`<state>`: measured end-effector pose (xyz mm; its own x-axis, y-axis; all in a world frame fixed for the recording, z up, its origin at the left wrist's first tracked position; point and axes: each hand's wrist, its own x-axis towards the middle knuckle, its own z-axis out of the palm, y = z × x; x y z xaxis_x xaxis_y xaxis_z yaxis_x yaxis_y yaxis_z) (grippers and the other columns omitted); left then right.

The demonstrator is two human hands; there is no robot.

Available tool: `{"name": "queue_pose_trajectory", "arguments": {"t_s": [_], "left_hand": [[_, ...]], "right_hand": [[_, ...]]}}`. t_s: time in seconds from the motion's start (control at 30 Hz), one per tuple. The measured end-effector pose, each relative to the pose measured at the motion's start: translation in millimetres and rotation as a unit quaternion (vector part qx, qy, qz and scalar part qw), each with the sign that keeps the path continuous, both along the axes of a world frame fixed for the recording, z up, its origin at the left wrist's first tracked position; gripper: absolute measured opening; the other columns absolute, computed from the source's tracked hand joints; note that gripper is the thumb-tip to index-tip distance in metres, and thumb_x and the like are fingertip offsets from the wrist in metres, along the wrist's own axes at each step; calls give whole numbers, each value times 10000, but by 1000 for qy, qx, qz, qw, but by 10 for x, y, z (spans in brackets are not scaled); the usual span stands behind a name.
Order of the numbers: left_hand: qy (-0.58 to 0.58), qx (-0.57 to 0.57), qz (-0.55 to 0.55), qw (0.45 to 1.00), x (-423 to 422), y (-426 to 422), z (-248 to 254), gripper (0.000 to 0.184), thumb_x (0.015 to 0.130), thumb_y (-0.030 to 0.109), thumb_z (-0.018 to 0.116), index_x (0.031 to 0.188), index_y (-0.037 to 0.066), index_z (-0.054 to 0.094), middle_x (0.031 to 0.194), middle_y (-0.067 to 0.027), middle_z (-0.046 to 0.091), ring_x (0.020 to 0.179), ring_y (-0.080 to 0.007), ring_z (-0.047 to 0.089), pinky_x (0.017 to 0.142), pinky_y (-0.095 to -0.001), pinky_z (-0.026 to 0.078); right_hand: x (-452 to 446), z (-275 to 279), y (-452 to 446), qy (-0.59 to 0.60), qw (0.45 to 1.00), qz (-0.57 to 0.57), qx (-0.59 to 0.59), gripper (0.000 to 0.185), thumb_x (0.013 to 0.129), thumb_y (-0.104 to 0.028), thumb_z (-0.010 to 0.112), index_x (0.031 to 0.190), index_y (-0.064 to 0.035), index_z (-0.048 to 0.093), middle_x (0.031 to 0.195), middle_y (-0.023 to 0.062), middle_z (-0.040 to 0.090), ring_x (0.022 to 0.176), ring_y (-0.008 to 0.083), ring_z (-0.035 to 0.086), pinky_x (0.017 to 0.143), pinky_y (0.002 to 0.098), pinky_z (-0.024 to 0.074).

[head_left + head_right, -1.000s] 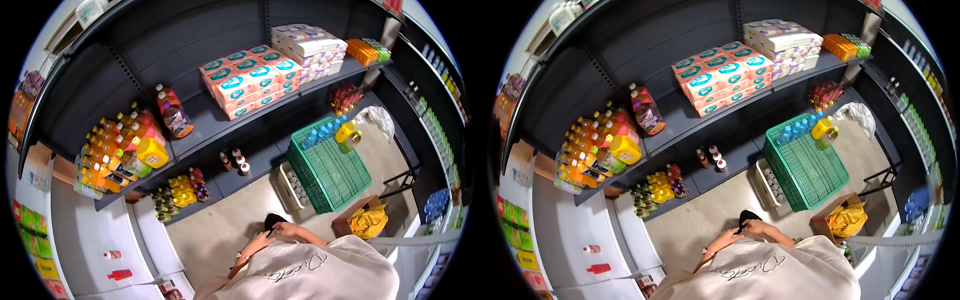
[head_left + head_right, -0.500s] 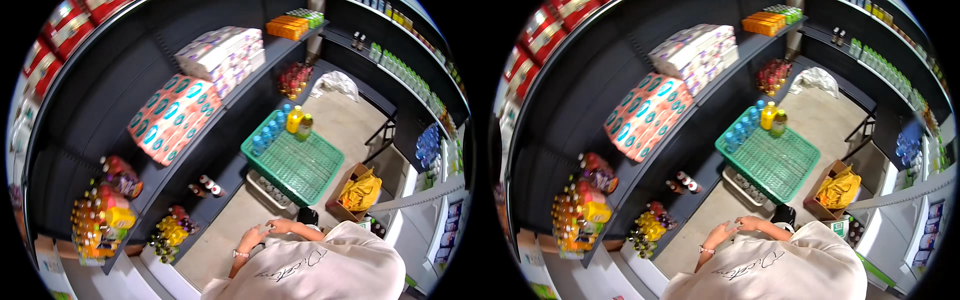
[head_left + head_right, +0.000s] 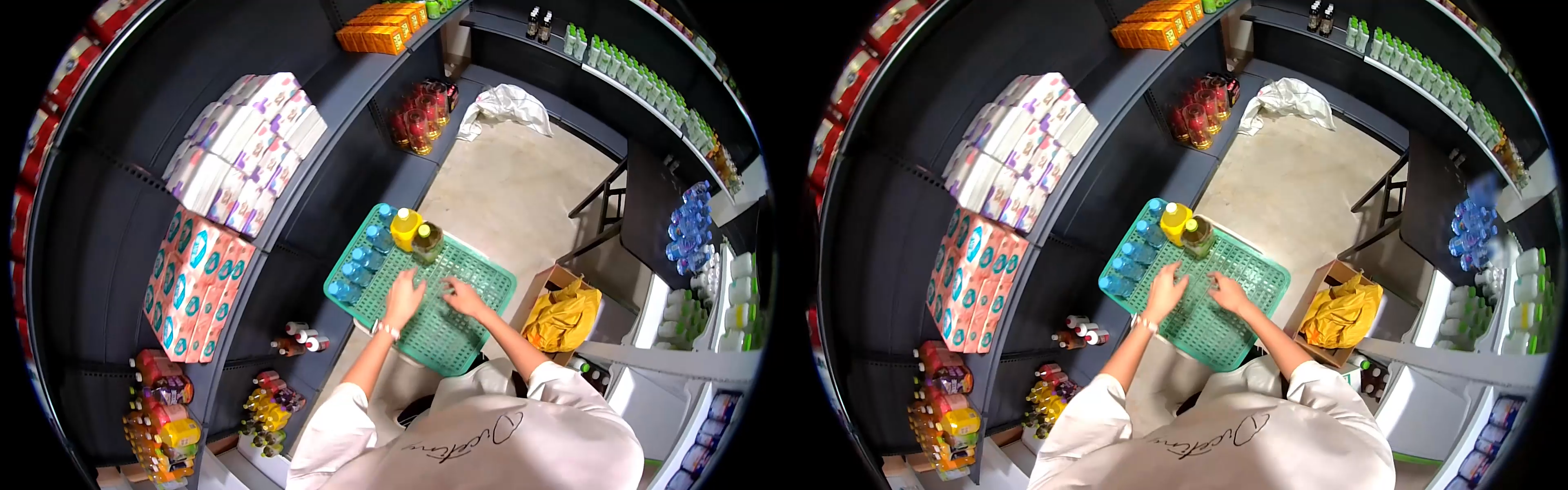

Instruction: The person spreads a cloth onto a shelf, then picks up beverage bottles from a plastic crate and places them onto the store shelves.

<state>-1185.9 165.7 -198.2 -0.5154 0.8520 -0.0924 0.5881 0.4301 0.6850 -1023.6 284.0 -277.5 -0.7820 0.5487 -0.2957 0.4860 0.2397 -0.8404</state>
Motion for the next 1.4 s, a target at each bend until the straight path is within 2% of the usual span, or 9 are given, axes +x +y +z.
{"name": "queue_pose_trajectory", "arguments": {"t_s": [0.27, 0.43, 0.63, 0.83, 0.9, 0.93, 1.07, 1.2, 1.4], "left_hand": [[158, -42, 13, 986, -355, 1348, -499, 619, 793, 216, 711, 1321, 21, 454, 1222, -181, 553, 1040, -416, 590, 843, -476, 524], [37, 12, 38, 999, -194, 1233, -481, 336, 706, 144, 749, 986, 63, 582, 969, -163, 607, 915, -387, 613, 772, -455, 512], [-46, 82, 53, 994, 667, -33, -413, 302, 721, 163, 747, 919, 35, 557, 924, -177, 562, 865, -386, 584, 731, -429, 494], [-201, -90, 196, 955, 1625, -1724, 705, 333, 770, 287, 750, 919, 55, 563, 975, -163, 589, 881, -389, 605, 750, -433, 497], [-196, -120, 248, 941, 1887, -2192, 860, 337, 763, 293, 749, 920, 54, 569, 1036, -157, 598, 900, -391, 620, 758, -446, 506], [-184, -103, 261, 942, 1966, -2397, 897, 337, 766, 291, 744, 935, 57, 570, 1051, -155, 598, 900, -394, 623, 756, -455, 508], [-146, -107, 279, 943, 2164, -3301, 1135, 317, 805, 266, 691, 1024, 78, 558, 1114, -131, 593, 872, -414, 634, 739, -496, 516], [-157, -98, 287, 940, 2098, -3943, 1669, 311, 833, 250, 651, 1084, 105, 539, 1133, -105, 592, 883, -410, 636, 734, -490, 518], [-19, 96, 344, 934, 1949, -5155, 1928, 291, 784, 234, 752, 1039, 138, 651, 1081, -51, 605, 776, -284, 663, 703, -356, 554]], "right_hand": [[-567, -118, 711, -13, 999, -6, 50, 660, 805, -230, 670, 1397, -91, 412, 1255, 202, 591, 1100, 356, 605, 935, 417, 485], [-282, -167, 515, 9, 999, -46, 22, 783, 752, -150, 721, 1429, -34, 345, 1392, 226, 463, 1263, 364, 480, 1066, 391, 390], [303, -116, 31, 13, 996, 30, 84, 990, 690, -124, 782, 1504, -75, 220, 1456, 250, 362, 1350, 405, 359, 1113, 431, 337], [871, 471, -1163, 170, 932, 316, -57, 723, 678, -285, 809, 1292, -30, 525, 1231, 218, 562, 1124, 400, 552, 954, 449, 444], [955, 271, -1774, -31, 898, 435, -53, 674, 818, -352, 683, 1384, -71, 448, 1335, 202, 516, 1248, 352, 495, 1025, 439, 411], [1169, -516, -2100, 162, 867, 468, -56, 754, 816, -396, 688, 1441, -116, 370, 1363, 183, 502, 1236, 362, 509, 1016, 442, 422], [155, 788, -2591, -30, 700, 701, -130, 1056, 711, -467, 799, 1525, -205, 178, 1415, 163, 472, 1249, 386, 494, 1027, 447, 425], [-351, 922, -3312, 193, 583, 789, 15, 877, 680, -455, 811, 1401, -150, 417, 1387, 50, 490, 1224, 270, 492, 956, 393, 484], [-524, 1550, -4303, 238, 678, 691, 77, 837, 580, -466, 865, 1261, -124, 519, 1181, 48, 629, 1063, 275, 621, 799, 388, 565]]}}
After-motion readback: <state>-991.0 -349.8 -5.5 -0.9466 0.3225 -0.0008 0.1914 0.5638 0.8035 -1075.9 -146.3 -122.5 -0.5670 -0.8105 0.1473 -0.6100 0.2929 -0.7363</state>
